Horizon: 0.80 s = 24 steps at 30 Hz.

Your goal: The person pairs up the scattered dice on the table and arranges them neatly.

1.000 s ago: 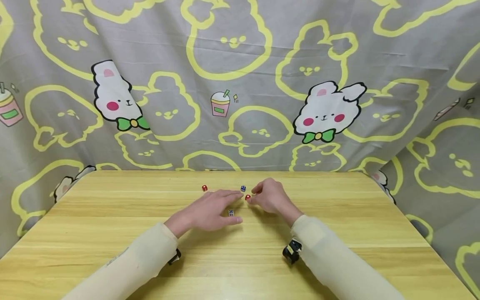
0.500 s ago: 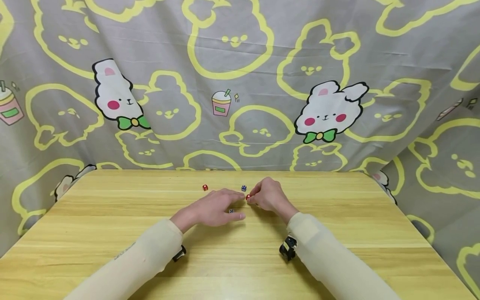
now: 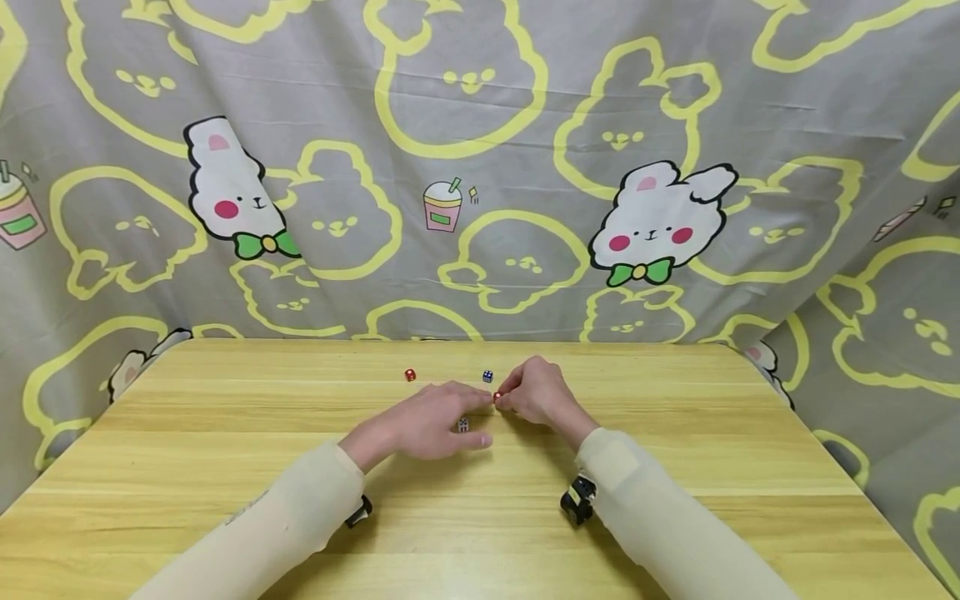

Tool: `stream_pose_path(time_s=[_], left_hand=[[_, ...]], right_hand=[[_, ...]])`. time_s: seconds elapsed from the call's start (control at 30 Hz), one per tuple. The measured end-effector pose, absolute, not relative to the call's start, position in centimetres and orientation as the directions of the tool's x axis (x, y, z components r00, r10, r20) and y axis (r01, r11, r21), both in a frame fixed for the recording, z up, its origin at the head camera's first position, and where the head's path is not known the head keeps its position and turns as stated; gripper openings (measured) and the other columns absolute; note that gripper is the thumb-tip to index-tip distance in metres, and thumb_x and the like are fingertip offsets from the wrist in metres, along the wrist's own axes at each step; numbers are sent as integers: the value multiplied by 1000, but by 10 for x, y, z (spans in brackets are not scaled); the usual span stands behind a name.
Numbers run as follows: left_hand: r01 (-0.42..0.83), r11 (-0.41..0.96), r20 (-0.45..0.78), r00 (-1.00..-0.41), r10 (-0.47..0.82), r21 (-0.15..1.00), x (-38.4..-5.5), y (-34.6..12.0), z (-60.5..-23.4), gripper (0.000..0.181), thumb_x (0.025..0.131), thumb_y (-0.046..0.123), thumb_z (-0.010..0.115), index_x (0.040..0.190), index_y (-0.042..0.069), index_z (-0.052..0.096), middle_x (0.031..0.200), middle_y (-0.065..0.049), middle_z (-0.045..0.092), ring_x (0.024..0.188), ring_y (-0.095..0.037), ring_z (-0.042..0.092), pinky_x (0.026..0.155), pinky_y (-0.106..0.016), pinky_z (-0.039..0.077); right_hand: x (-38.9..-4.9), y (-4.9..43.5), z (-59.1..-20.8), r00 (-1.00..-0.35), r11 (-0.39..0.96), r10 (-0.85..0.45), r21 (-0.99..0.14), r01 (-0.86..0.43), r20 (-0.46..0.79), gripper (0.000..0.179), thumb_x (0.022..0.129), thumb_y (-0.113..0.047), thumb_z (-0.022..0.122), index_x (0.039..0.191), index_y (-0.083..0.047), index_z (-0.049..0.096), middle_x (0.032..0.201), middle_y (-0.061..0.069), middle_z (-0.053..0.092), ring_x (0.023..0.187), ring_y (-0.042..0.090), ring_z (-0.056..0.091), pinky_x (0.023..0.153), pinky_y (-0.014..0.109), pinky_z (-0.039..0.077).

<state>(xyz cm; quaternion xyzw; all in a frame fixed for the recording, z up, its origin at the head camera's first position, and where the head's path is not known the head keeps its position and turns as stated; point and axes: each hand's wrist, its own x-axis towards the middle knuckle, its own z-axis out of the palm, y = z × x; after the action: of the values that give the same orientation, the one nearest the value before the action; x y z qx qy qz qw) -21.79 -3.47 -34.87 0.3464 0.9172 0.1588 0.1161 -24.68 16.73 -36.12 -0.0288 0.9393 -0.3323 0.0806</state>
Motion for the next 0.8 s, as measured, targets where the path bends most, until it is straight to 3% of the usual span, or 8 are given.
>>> stream_pose_path(time_s=[0.43,0.8], left_hand=[[576,723,-125,-743,657,380,-200,-41,-347,66,105,50,63,157,11,51,165,-2,50,158,-22,39,129,-51,33],[595,667,-40,-732,680,449,-190,-52,-348,56,104,40,68,149,9,60,154,-6,61,150,-24,50,126,-47,40]], right_hand=[[-230,167,-358,-970,764,-178,-645,-31,-165,5,87,-14,85,91,-14,84,77,-3,76,68,11,62,63,25,48],[-215,164,-358,-963,750,-200,-661,-32,-181,5,86,-11,86,89,-15,84,82,-4,78,74,13,61,66,25,48]])
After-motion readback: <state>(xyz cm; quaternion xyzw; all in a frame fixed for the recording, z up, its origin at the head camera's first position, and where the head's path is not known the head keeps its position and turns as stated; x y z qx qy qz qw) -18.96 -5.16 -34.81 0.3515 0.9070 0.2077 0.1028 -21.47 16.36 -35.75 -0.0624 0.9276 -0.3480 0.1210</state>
